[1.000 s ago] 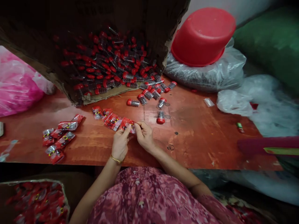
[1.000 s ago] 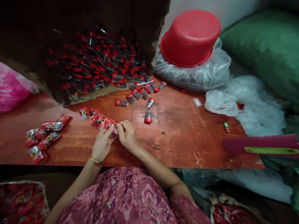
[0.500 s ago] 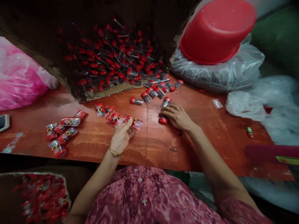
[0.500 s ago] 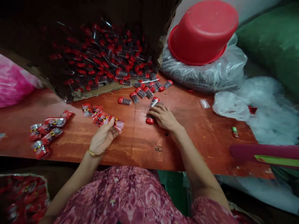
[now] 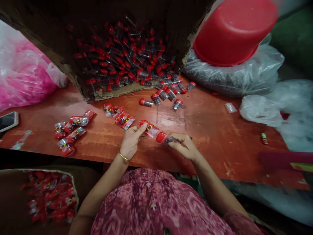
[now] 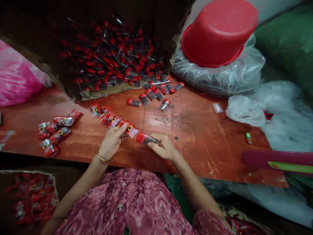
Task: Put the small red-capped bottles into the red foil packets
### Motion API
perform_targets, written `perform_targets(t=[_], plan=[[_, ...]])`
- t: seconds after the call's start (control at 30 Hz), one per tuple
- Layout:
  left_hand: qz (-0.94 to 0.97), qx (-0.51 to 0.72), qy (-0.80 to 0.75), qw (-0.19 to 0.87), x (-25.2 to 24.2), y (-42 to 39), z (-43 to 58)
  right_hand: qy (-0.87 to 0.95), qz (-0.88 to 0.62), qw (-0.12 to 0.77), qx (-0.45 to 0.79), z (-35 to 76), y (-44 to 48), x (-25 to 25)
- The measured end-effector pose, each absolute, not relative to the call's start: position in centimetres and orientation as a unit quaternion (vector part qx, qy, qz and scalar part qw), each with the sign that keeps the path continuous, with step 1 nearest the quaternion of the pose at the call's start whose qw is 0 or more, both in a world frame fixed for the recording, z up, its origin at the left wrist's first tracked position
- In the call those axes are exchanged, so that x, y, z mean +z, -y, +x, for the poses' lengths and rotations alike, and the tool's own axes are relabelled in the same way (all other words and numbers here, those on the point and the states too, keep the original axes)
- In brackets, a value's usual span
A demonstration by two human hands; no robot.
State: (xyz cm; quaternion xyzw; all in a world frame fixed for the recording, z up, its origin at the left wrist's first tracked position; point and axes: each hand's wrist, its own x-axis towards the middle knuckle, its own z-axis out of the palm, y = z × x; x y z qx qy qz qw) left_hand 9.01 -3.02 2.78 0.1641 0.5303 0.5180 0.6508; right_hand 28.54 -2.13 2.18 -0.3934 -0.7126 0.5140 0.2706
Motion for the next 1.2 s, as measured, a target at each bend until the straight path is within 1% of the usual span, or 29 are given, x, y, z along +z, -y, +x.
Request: perform_targets(t=[0.13,0.37,0.47,0.57,0.77,0.97,1.07,1.2], plan=[[0.199,0.502,-0.54,0.645,2.7,3.3,9.0,0.693,-0.388,0.222,0.565,27.7,1.7,2.6],[0.251,0.519,-0.54,0.614,2.2,3.4,9.1,0.582,-0.385,0.245,0.673,27.0,1.8,1.5],[0.266,0.52,-0.53,0.615,2.2,3.4,9.2,0.532,-0.405,0.262,0.696,26.8,2.0,0.8],[0.241,0.542,-0.504,0.628,2.0,3.4,9.4,0.521,-0.41,0.28,0.695,26.3,2.1,0.3],[0.147,0.588,-0.47,0.642,1.5,3.9,10.6,0.558,-0.402,0.3,0.661,24.8,2.0,-0.2],[0.09,0.629,-0.434,0.638,1.1,3.9,11.1,0.548,-0.446,0.391,0.59,22.4,2.9,-1.5],[0.087,0.615,-0.428,0.656,0.6,3.7,10.8,0.568,-0.427,0.38,0.592,21.9,3.0,-1.6],[0.119,0.59,-0.431,0.672,0.2,3.4,10.2,0.539,-0.416,0.356,0.64,21.6,2.4,-1.1]])
